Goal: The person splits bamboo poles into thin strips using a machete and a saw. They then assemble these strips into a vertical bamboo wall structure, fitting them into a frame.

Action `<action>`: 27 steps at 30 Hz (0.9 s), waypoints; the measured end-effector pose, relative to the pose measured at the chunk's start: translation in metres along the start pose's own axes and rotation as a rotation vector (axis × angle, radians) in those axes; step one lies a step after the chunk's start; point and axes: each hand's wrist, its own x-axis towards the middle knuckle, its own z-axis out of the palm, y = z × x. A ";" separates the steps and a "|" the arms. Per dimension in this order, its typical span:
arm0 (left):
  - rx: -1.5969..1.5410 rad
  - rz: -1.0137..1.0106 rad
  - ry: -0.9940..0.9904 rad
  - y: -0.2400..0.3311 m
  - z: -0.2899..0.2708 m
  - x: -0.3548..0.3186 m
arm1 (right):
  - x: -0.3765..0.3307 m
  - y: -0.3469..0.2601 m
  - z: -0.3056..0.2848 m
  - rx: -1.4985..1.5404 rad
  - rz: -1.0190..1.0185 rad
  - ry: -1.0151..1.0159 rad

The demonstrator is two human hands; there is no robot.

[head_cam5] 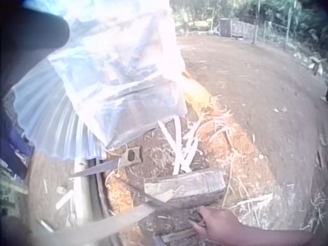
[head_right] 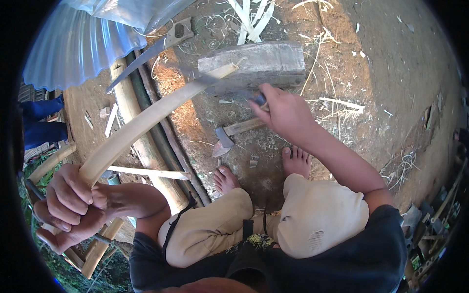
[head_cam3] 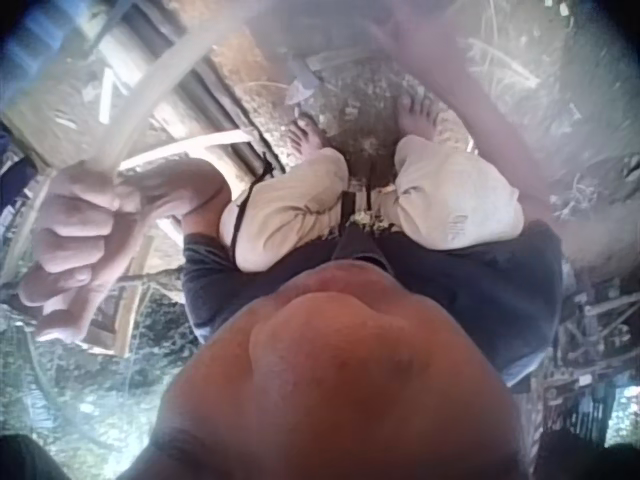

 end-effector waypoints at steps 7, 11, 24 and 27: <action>-0.025 -0.040 0.042 0.002 -0.006 -0.002 | 0.007 0.012 -0.002 -0.131 0.098 -0.074; -0.108 0.106 0.123 0.002 -0.020 -0.001 | -0.008 0.000 0.001 -0.115 0.079 -0.076; 0.168 0.055 0.293 0.004 -0.071 0.022 | 0.001 0.047 0.013 0.387 0.534 0.004; -0.021 -0.030 0.228 0.015 -0.098 0.027 | 0.009 0.057 0.003 0.483 0.624 0.008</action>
